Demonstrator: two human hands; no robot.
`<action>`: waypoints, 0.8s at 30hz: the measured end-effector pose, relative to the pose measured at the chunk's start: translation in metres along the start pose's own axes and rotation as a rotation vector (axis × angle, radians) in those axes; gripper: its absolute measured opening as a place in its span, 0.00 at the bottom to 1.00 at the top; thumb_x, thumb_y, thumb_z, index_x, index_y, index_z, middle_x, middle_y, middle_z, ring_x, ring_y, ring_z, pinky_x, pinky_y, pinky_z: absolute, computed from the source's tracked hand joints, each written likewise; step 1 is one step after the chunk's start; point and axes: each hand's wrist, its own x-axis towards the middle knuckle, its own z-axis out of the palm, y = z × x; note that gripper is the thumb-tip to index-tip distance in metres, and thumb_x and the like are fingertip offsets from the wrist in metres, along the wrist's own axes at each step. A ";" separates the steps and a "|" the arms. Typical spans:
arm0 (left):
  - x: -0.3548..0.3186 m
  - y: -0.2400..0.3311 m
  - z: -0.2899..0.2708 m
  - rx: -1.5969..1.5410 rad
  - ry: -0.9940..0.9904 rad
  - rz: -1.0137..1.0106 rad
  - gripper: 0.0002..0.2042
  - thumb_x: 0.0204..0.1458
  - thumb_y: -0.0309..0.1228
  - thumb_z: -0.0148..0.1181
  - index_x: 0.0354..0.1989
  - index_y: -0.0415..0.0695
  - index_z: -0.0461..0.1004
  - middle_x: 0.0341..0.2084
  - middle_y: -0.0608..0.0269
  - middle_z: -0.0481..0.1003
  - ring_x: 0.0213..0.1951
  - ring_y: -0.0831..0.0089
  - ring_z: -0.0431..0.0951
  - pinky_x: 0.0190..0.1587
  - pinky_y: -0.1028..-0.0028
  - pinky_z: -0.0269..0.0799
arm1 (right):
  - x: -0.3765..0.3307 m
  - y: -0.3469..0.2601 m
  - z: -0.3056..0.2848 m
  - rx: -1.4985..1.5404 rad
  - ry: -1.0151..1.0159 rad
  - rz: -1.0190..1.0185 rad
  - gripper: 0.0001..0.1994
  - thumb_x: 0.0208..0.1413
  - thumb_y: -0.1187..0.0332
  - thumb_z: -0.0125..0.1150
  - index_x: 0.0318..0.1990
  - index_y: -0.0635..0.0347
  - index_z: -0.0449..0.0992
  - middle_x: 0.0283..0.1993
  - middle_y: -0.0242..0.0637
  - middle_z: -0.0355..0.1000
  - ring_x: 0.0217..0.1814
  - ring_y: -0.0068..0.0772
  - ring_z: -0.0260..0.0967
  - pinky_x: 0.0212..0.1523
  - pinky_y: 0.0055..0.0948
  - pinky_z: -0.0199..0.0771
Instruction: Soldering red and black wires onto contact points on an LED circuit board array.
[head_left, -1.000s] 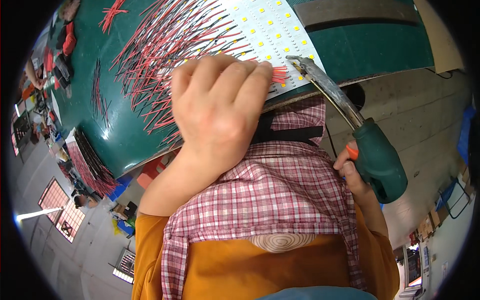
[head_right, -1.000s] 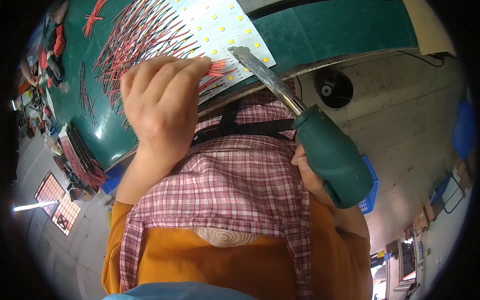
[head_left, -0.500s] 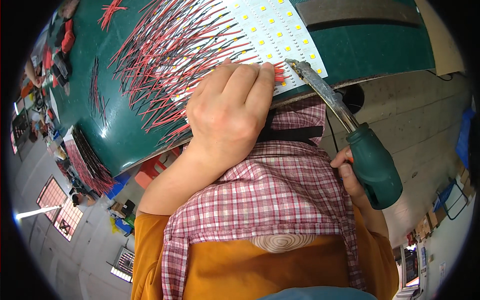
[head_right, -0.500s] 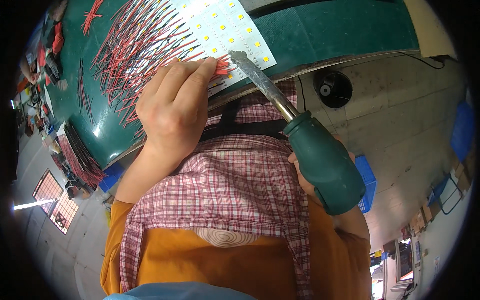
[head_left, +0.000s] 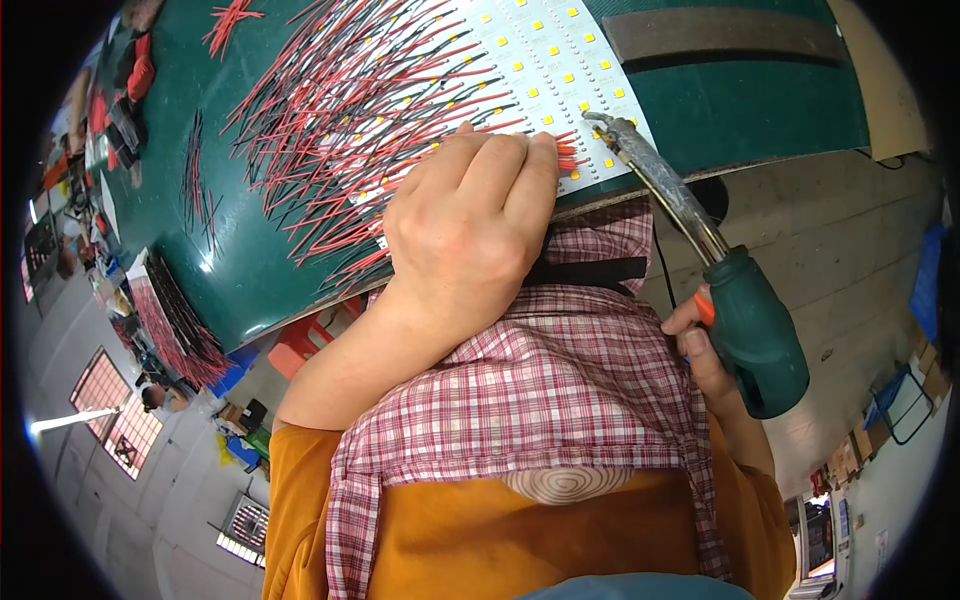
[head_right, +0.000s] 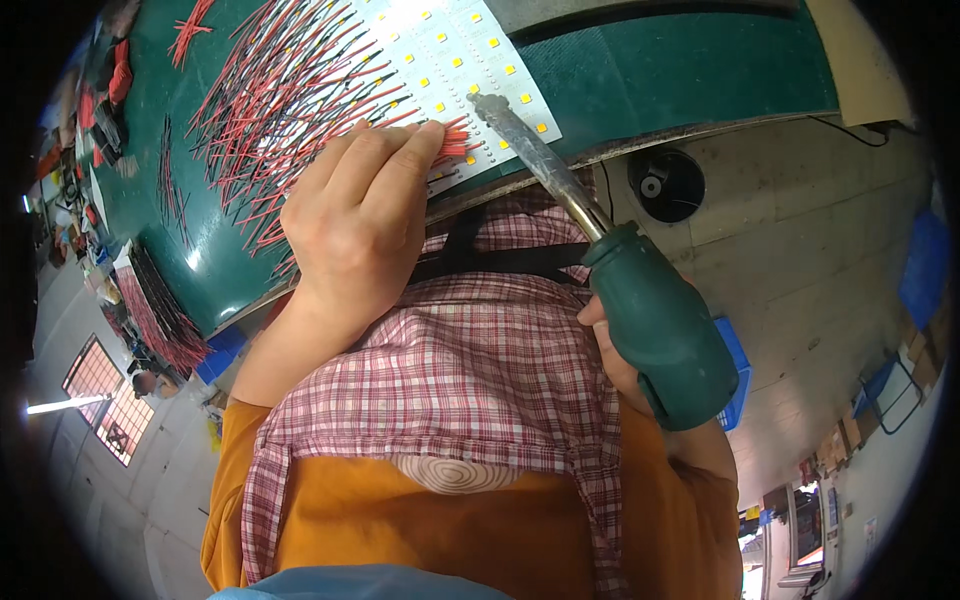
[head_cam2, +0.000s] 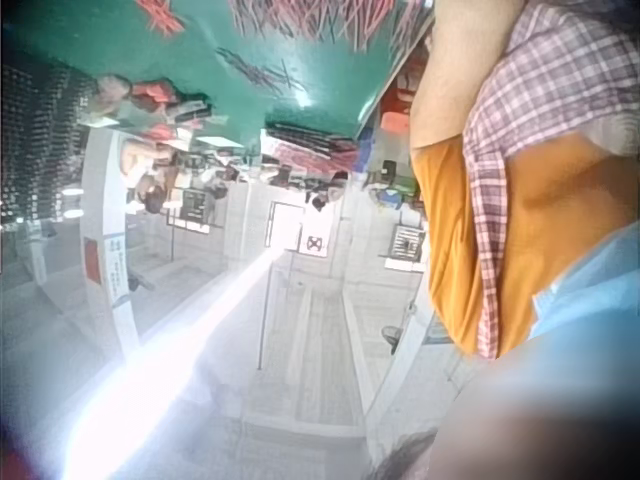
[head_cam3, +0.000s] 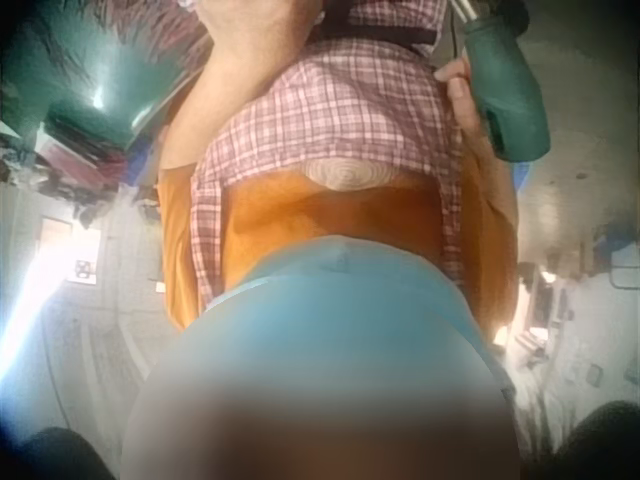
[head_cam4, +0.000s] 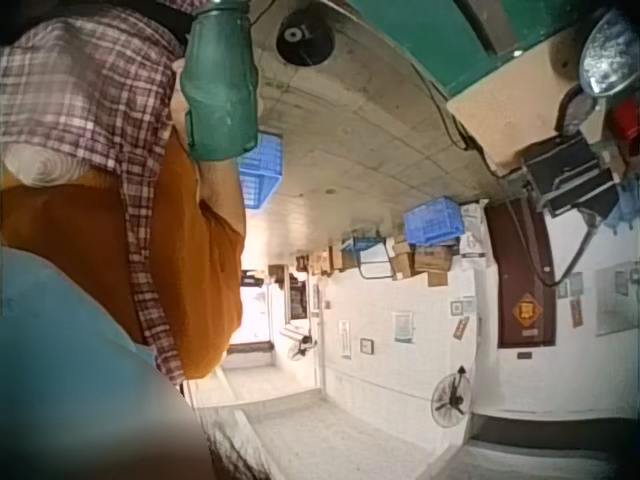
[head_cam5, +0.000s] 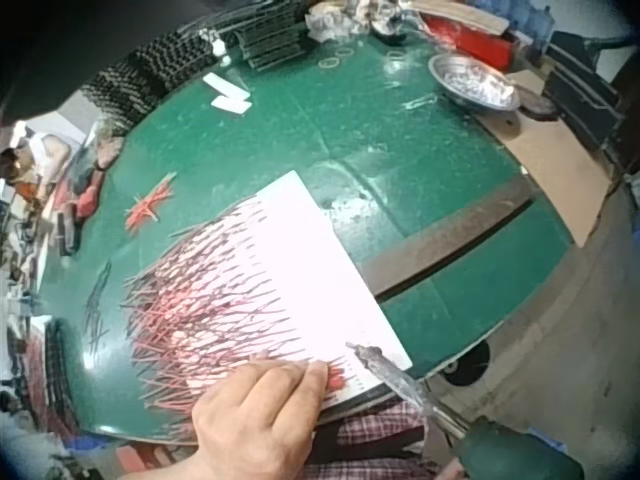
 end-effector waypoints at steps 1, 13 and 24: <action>0.001 -0.001 -0.001 -0.014 -0.027 0.006 0.09 0.37 0.26 0.58 0.31 0.41 0.75 0.25 0.64 0.72 0.28 0.69 0.74 0.30 0.73 0.72 | 0.001 -0.001 0.001 0.018 0.015 0.021 0.02 0.48 0.74 0.59 0.29 0.62 0.73 0.26 0.30 0.72 0.25 0.21 0.68 0.29 0.20 0.70; 0.007 -0.010 0.011 0.022 0.099 -0.058 0.08 0.37 0.25 0.60 0.29 0.43 0.75 0.22 0.67 0.69 0.27 0.72 0.71 0.23 0.76 0.67 | 0.007 0.001 0.004 -0.200 0.053 -0.025 0.07 0.45 0.77 0.60 0.34 0.59 0.75 0.28 0.28 0.73 0.29 0.23 0.72 0.28 0.18 0.70; 0.006 -0.009 0.012 0.066 0.107 -0.027 0.07 0.38 0.26 0.60 0.29 0.43 0.74 0.23 0.67 0.69 0.28 0.72 0.71 0.24 0.77 0.68 | 0.012 -0.005 0.001 -0.051 -0.016 0.079 0.04 0.45 0.78 0.58 0.30 0.60 0.75 0.28 0.34 0.72 0.29 0.29 0.70 0.31 0.24 0.70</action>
